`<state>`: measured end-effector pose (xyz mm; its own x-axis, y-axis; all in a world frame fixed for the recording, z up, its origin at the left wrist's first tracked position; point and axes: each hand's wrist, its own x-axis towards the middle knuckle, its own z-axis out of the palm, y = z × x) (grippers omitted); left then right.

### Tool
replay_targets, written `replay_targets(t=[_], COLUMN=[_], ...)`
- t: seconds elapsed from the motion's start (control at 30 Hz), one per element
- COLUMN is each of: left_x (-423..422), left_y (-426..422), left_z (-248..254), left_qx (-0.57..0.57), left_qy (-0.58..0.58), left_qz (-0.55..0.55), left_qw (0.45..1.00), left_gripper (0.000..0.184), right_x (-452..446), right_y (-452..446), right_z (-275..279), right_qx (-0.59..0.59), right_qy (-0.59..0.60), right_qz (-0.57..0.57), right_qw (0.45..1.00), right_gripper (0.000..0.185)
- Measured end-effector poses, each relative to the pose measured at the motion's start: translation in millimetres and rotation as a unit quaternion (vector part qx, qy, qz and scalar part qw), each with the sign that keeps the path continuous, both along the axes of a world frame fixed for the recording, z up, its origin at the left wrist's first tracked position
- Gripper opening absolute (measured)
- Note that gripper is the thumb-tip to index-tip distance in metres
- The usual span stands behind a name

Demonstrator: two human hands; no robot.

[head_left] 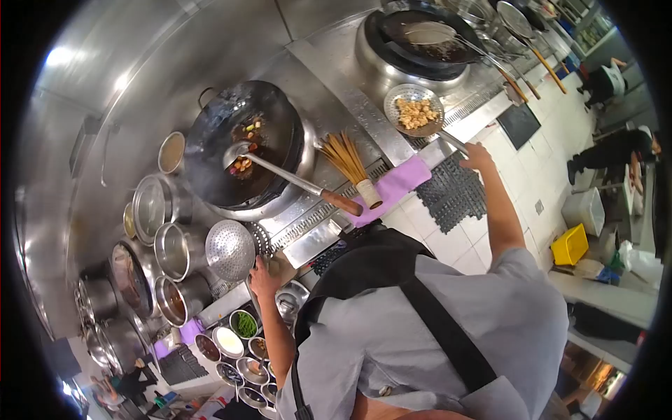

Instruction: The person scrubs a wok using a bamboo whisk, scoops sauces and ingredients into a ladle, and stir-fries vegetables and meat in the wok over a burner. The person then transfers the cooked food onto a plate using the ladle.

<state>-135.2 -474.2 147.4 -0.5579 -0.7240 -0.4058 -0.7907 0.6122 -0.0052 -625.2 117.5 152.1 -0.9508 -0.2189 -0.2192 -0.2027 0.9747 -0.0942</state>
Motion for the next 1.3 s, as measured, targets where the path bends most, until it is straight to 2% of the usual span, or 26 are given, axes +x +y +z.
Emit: replay_targets(t=[0.03, 0.07, 0.13, 0.17, 0.2, 0.27, 0.33, 0.37, 0.43, 0.47, 0.57, 0.63, 0.7, 0.77, 0.83, 0.93, 1.03, 1.13, 1.23, 1.27, 1.3], left_x=[3.7, 11.2, 32.3, 41.7, 45.0, 59.9, 72.2, 73.7, 64.3, 70.1, 56.1, 46.1, 32.7, 18.7, 9.8, 2.6, 0.5, 2.8, 7.3, 9.3, 13.7], left_y=[-3.6, -7.5, -15.7, -20.4, -21.2, -19.3, -15.1, -6.8, 13.9, 14.9, 34.9, 42.9, 51.5, 62.2, 70.0, 86.5, 95.8, 107.3, 114.9, 116.7, 113.8], left_z=[1.8, 2.8, -7.0, -8.5, -6.1, 11.0, 11.4, 21.7, 55.5, 46.2, 53.6, 44.0, 35.9, 38.0, 37.4, 40.2, 37.7, 33.7, 25.3, 20.7, 14.1], left_qx=[-0.001, 0.005, 0.066, 0.089, 0.237, 0.362, 0.458, 0.479, 0.519, 0.536, 0.589, 0.595, 0.609, 0.612, 0.632, 0.650, 0.653, 0.640, 0.632, 0.632, 0.638], left_qy=[0.005, 0.060, 0.267, 0.369, 0.463, 0.568, 0.651, 0.657, 0.667, 0.673, 0.673, 0.668, 0.660, 0.645, 0.629, 0.606, 0.600, 0.594, 0.615, 0.617, 0.612], left_qz=[0.012, 0.029, 0.080, 0.100, 0.216, 0.316, 0.377, 0.391, 0.412, 0.389, 0.380, 0.386, 0.380, 0.391, 0.374, 0.391, 0.397, 0.432, 0.414, 0.410, 0.408], left_qw=[1.000, 0.998, 0.958, 0.920, 0.826, 0.668, 0.474, 0.431, 0.342, 0.328, 0.235, 0.225, 0.224, 0.239, 0.254, 0.242, 0.237, 0.227, 0.226, 0.227, 0.228], left_gripper=[0.100, 0.102, 0.100, 0.098, 0.083, 0.069, 0.051, 0.051, 0.051, 0.056, 0.057, 0.060, 0.063, 0.062, 0.062, 0.063, 0.063, 0.061, 0.061, 0.061, 0.062], right_x=[-0.8, -4.3, 17.6, 24.0, 29.3, 52.5, 64.5, 74.0, 100.4, 111.5, 126.3, 121.2, 114.5, 113.2, 112.7, 100.9, 84.7, 72.7, 72.8, 74.7, 77.1], right_y=[6.3, 11.4, -5.2, -17.1, -29.0, -51.7, -61.2, -62.8, -85.6, -102.1, -150.7, -178.5, -212.4, -247.0, -279.4, -315.4, -339.6, -333.3, -299.1, -280.9, -262.2], right_z=[-9.7, -21.2, -19.2, -17.7, -15.6, -14.2, -2.9, 4.5, 55.4, 83.3, 138.0, 143.2, 146.0, 153.3, 154.9, 136.5, 108.6, 113.9, 126.1, 126.4, 113.5], right_qx=[-0.051, -0.103, -0.189, -0.255, -0.308, -0.484, -0.486, -0.485, -0.473, -0.467, -0.478, -0.553, -0.561, -0.522, -0.478, -0.417, -0.415, -0.418, -0.526, -0.581, -0.588], right_qy=[-0.007, -0.017, -0.070, -0.202, -0.329, -0.327, -0.294, -0.278, -0.244, -0.226, -0.169, -0.210, -0.228, -0.227, -0.175, -0.017, 0.177, 0.143, -0.116, -0.187, -0.193], right_qz=[0.013, 0.029, -0.009, -0.083, -0.157, -0.213, -0.161, -0.139, -0.127, -0.122, -0.075, -0.051, -0.044, -0.008, 0.053, 0.129, 0.181, 0.185, 0.064, 0.034, -0.002], right_qw=[0.999, 0.994, 0.979, 0.942, 0.879, 0.783, 0.807, 0.817, 0.837, 0.846, 0.859, 0.805, 0.794, 0.822, 0.859, 0.899, 0.874, 0.878, 0.840, 0.791, 0.786], right_gripper=[0.058, 0.062, 0.048, 0.038, 0.027, 0.013, 0.013, 0.013, 0.016, 0.018, 0.020, 0.022, 0.026, 0.032, 0.041, 0.053, 0.053, 0.060, 0.056, 0.049, 0.047])
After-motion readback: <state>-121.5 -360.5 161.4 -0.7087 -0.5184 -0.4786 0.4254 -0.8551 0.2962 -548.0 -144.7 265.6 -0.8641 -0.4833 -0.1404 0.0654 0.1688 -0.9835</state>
